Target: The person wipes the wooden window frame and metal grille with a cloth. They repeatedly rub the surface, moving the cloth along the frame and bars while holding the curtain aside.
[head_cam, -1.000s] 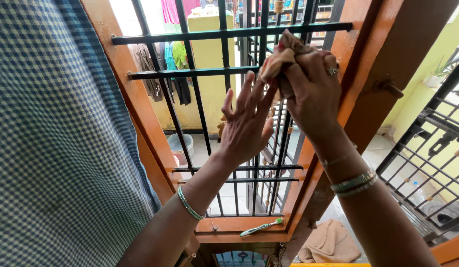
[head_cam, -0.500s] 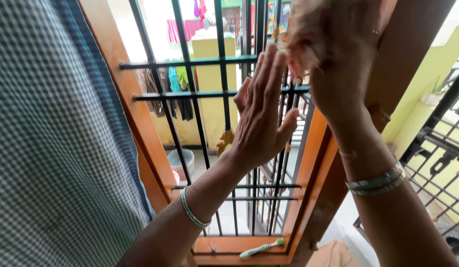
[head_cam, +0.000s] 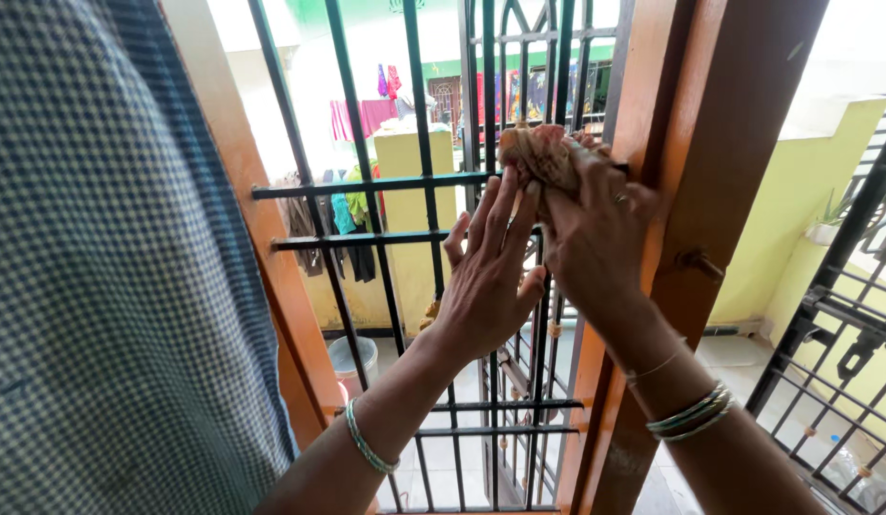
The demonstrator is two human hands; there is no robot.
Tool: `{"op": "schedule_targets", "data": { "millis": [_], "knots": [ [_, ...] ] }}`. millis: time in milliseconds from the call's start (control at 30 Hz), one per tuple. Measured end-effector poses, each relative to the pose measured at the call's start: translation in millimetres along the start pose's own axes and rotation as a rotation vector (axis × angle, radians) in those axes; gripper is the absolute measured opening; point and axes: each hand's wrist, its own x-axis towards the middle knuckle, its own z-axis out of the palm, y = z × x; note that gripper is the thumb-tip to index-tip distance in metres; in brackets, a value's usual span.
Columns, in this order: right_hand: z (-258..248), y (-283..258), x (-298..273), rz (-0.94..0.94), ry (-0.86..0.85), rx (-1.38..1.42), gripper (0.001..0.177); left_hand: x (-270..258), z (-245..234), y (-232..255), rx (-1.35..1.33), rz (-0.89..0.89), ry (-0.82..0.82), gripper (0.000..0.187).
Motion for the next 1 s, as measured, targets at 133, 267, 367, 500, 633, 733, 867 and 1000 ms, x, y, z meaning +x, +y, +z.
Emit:
{"op": "schedule_targets", "data": {
  "millis": [133, 267, 367, 500, 633, 733, 867, 1000],
  "knots": [
    [-0.6, 19.5, 18.5, -0.003, -0.11, 0.189, 0.019, -1.8, -8.7, 0.9, -0.002, 0.045, 0.095, 0.097],
    [8.3, 27.8, 57.9, -0.184, 0.13, 0.714, 0.021, 8.4, -21.8, -7.1, -0.002, 0.033, 0.254, 0.09],
    [16.7, 4.9, 77.7, -0.307, 0.1, 0.784, 0.033, 11.5, -26.7, -18.6, 0.085, -0.01, 0.409, 0.083],
    [55.8, -41.4, 100.8, -0.557, 0.073, 0.744, 0.046, -4.9, -34.1, -51.9, 0.26, -0.143, 0.548, 0.075],
    [84.5, -65.7, 91.1, -0.525, 0.088, 0.474, 0.057, -30.7, -42.6, -80.0, 0.319, -0.25, 0.42, 0.071],
    [98.0, -75.3, 66.7, -0.466, 0.16, 0.375, 0.05, -38.9, -43.8, -94.7, 0.288, -0.137, 0.467, 0.062],
    [105.3, -81.9, 44.8, -0.363, 0.237, 0.407, 0.035, -44.1, -41.1, -107.4, 0.293, -0.112, 0.49, 0.036],
    [99.5, -85.4, 17.1, -0.393, 0.249, 0.51, 0.028, -67.1, -33.7, -100.6, 0.254, -0.155, 0.451, 0.027]
  ]
}}
